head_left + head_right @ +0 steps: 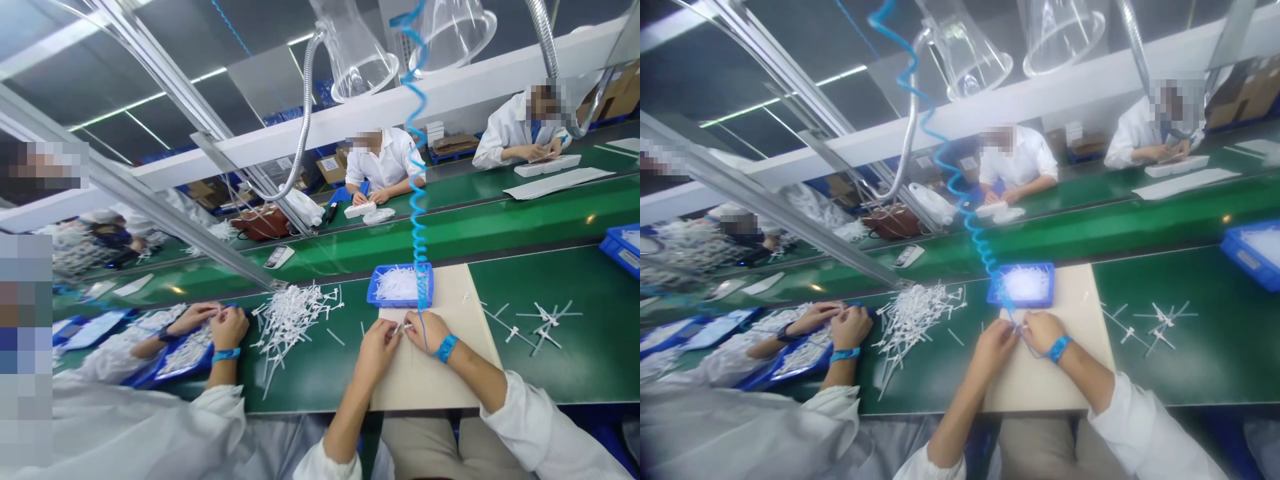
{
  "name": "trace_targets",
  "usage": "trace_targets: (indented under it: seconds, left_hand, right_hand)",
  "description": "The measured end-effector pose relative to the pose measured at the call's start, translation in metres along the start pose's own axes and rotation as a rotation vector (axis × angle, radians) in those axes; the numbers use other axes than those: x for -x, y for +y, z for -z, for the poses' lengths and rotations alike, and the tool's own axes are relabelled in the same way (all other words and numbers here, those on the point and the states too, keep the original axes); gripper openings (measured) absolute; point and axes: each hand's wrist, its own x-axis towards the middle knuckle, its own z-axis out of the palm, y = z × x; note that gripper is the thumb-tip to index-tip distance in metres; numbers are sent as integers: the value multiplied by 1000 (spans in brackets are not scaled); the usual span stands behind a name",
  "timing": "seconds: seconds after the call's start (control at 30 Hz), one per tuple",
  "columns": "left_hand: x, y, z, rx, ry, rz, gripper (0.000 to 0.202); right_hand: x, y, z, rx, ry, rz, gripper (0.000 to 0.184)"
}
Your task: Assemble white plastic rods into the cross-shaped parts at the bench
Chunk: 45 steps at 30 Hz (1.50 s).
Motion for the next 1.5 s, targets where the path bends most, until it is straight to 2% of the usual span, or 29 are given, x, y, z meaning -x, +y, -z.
trace_targets:
  seconds: [0.13, 0.23, 0.3, 0.37, 0.5, 0.57, 0.67, 0.73, 0.8, 0.9, 0.97, 1.03, 1.1, 1.13, 1.23, 1.3, 1.43, 1.5]
  left_hand:
    - [10, -6, 6, -23, 48, 17, 19]
    - [12, -4, 8, -21, 128, -2, 27]
    - [10, 2, 11, 38, 162, 10, 30]
    - [6, 11, 16, 171, 141, 65, 32]
    - [-7, 35, 26, 465, 16, 179, 37]
    - [-13, 46, 31, 529, -3, 186, 38]
    - [-19, 54, 40, 562, 39, 209, 31]
    - [-23, 53, 46, 581, 124, 252, 27]
    - [-28, 46, 51, 639, 244, 302, 28]
    - [-39, 35, 51, 874, 400, 351, 30]
    - [-47, 33, 43, 1028, 418, 365, 30]
    - [-53, 38, 29, 1096, 372, 376, 31]
    - [-55, 49, 12, 1088, 277, 360, 32]
    - [-55, 55, 5, 1072, 221, 337, 31]
    - [-56, 69, -8, 937, 101, 248, 31]
    - [-63, 68, -6, 758, 144, 193, 28]
    - [-97, 42, 16, 285, 400, 65, 24]
    - [-119, 26, 26, 100, 402, 36, 27]
  right_hand:
    - [4, -2, 6, -28, -9, 33, 20]
    - [5, -1, 8, -69, 18, 77, 15]
    - [5, -1, 8, -96, 37, 118, 13]
    - [4, -1, 5, -140, 67, 198, 12]
    - [1, 0, -3, -317, 254, 457, 18]
    - [2, 0, -5, -358, 340, 515, 20]
    - [4, -1, -2, -384, 423, 571, 28]
    - [7, -3, 1, -435, 484, 606, 36]
    - [8, -4, 4, -525, 560, 561, 37]
    - [5, -5, 7, -740, 673, 310, 28]
    - [0, -4, 7, -978, 618, 150, 28]
    - [-6, -2, 8, -1240, 455, 85, 41]
    - [-10, 0, 10, -1403, 335, 79, 51]
    - [-12, 1, 11, -1432, 325, 75, 51]
    - [-15, 7, 14, -1445, 401, 24, 45]
    - [-16, 11, 15, -1466, 445, -9, 46]
    - [-18, 16, 19, -1528, 474, -61, 49]
    - [-19, 16, 21, -1575, 478, -85, 49]
